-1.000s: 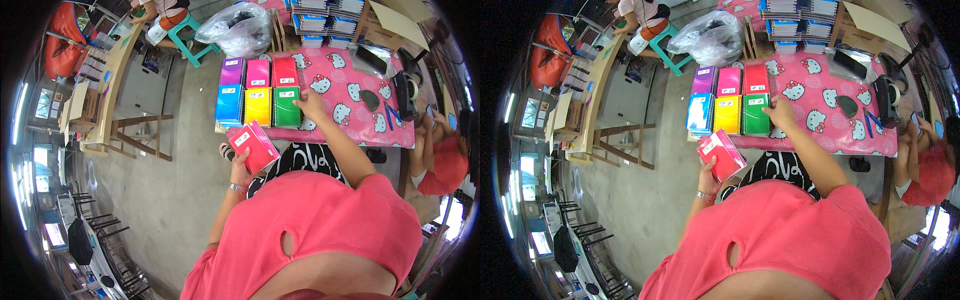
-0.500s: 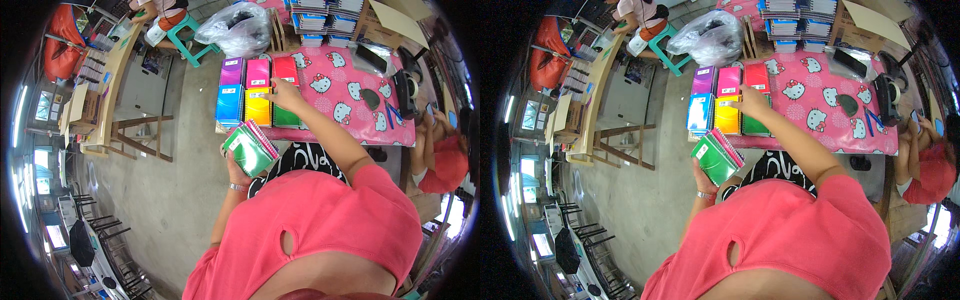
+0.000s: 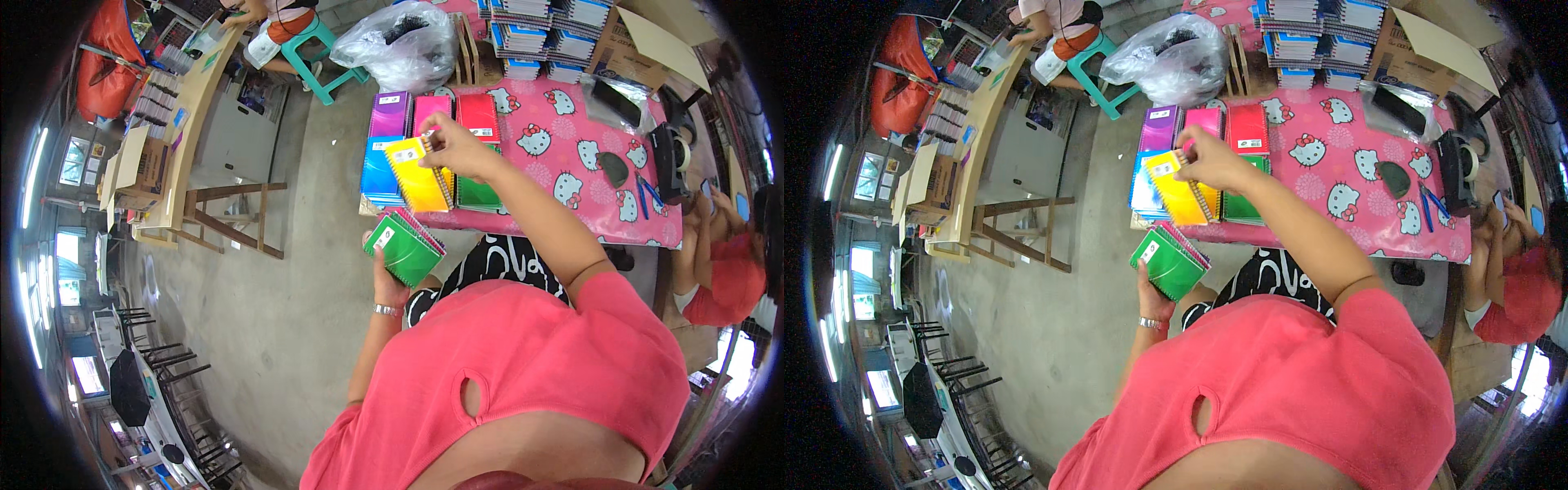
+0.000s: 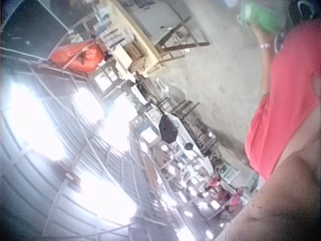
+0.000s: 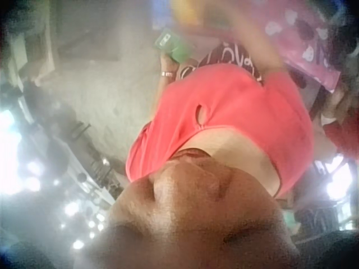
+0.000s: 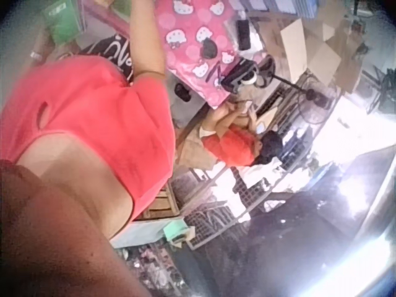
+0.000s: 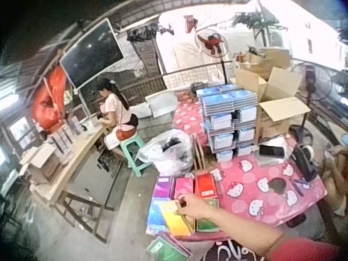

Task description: The person sorts and stacks colorful spiral notebooks by color on a table, including picking up a notebook from the floor.

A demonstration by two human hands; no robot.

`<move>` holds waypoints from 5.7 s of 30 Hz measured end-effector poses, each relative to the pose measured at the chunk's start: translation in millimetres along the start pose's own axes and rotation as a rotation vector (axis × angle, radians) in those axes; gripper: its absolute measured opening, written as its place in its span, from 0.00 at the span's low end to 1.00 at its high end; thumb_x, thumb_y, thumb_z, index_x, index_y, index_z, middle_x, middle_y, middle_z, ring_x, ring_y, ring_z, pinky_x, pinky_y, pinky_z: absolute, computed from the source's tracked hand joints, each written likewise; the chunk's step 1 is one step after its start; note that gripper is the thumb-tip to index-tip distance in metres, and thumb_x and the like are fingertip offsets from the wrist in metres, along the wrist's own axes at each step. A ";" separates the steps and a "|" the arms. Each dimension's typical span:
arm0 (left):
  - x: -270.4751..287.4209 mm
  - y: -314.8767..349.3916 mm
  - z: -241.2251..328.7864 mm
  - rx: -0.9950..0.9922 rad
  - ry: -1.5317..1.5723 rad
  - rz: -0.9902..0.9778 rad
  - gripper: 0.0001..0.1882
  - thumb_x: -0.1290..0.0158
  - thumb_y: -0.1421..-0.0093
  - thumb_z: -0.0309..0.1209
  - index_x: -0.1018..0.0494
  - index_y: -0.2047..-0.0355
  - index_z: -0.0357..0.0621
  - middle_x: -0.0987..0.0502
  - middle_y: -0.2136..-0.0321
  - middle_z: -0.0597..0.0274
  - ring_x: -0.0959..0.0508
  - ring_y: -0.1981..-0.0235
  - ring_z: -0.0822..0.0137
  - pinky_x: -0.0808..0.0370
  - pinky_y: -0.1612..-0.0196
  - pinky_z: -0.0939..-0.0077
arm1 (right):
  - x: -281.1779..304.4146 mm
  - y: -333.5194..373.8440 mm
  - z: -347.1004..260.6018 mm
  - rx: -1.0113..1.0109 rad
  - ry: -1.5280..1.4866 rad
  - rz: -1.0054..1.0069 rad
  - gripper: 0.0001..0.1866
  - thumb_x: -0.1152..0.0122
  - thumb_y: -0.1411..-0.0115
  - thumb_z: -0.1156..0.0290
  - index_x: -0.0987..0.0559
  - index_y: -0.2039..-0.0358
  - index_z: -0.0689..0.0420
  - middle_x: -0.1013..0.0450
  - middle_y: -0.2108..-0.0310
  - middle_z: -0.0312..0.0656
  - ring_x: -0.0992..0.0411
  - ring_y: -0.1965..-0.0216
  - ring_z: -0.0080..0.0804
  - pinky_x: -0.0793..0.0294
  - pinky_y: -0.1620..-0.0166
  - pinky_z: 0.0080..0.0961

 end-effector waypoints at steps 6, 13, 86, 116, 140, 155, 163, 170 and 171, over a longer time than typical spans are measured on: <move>-16.3 15.2 14.2 0.033 0.303 -0.084 0.42 0.59 0.45 0.65 0.39 0.44 0.41 0.32 0.46 0.56 0.30 0.48 0.57 0.33 0.46 0.58 | -47.5 -21.6 -1.4 -0.043 0.389 -0.279 0.40 0.29 0.54 0.68 0.41 0.44 0.63 0.28 0.68 0.47 0.27 0.64 0.37 0.25 0.61 0.32; 17.5 17.7 12.3 -0.020 0.081 0.071 0.25 0.51 0.45 0.39 0.36 0.50 0.37 0.26 0.55 0.53 0.24 0.57 0.54 0.27 0.53 0.56 | -37.4 -65.3 47.8 -0.089 0.781 0.300 0.34 0.30 0.55 0.57 0.34 0.53 0.63 0.28 0.64 0.53 0.28 0.58 0.51 0.28 0.54 0.42; -260.2 -82.1 48.1 -0.318 -0.859 -0.582 0.31 0.34 0.56 0.26 0.35 0.52 0.36 0.25 0.58 0.57 0.24 0.59 0.66 0.26 0.55 0.71 | 109.0 71.1 1.1 0.455 0.165 0.323 0.49 0.24 0.63 0.56 0.38 0.44 0.62 0.28 0.55 0.52 0.29 0.53 0.45 0.31 0.49 0.37; -118.8 -20.0 55.2 -0.210 -0.666 -0.151 0.25 0.59 0.34 0.40 0.47 0.41 0.43 0.32 0.51 0.50 0.23 0.59 0.61 0.27 0.57 0.69 | 262.8 1.1 139.8 -0.297 -1.148 1.561 0.43 0.28 0.56 0.61 0.44 0.46 0.64 0.34 0.50 0.52 0.29 0.55 0.47 0.24 0.57 0.41; -100.7 -9.1 76.2 -0.286 -0.588 -0.132 0.16 0.59 0.35 0.29 0.38 0.49 0.36 0.29 0.53 0.49 0.24 0.59 0.62 0.26 0.55 0.70 | 40.9 -155.4 47.2 -0.032 0.651 0.572 0.28 0.38 0.50 0.52 0.25 0.57 0.63 0.30 0.54 0.59 0.29 0.55 0.53 0.30 0.52 0.39; -64.8 -29.3 124.7 -0.544 -0.597 0.191 0.18 0.55 0.36 0.33 0.37 0.49 0.38 0.29 0.53 0.54 0.28 0.52 0.62 0.32 0.50 0.65 | -45.4 -57.7 -45.1 0.566 0.179 0.335 0.17 0.35 0.54 0.73 0.31 0.65 0.57 0.30 0.71 0.47 0.28 0.67 0.42 0.31 0.63 0.34; -68.6 -16.8 86.2 -0.186 -0.232 -0.095 0.18 0.48 0.41 0.30 0.35 0.51 0.39 0.26 0.58 0.61 0.24 0.58 0.66 0.26 0.56 0.69 | 6.2 -92.2 18.3 0.401 0.417 0.182 0.20 0.36 0.50 0.57 0.25 0.62 0.59 0.27 0.64 0.48 0.28 0.60 0.40 0.30 0.56 0.34; -35.0 2.7 52.1 -0.008 -0.076 -0.044 0.16 0.52 0.38 0.30 0.35 0.51 0.40 0.27 0.55 0.60 0.26 0.55 0.64 0.29 0.52 0.68 | 107.8 -131.4 70.3 -0.288 0.942 0.391 0.33 0.31 0.55 0.55 0.29 0.53 0.62 0.34 0.50 0.55 0.37 0.45 0.50 0.32 0.47 0.39; -40.3 -0.8 49.4 0.016 -0.083 -0.061 0.16 0.52 0.38 0.29 0.35 0.50 0.40 0.27 0.55 0.59 0.26 0.55 0.64 0.29 0.51 0.67 | 119.3 -137.3 74.3 -0.216 0.967 0.467 0.29 0.30 0.55 0.61 0.29 0.55 0.61 0.31 0.54 0.55 0.33 0.48 0.47 0.31 0.49 0.38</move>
Point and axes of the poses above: each hand's wrist, its own y-axis away from the middle knuckle, its own x-axis out of the back of the hand, z = x × y, the point moved 6 cm from there along -y, towards the middle knuckle
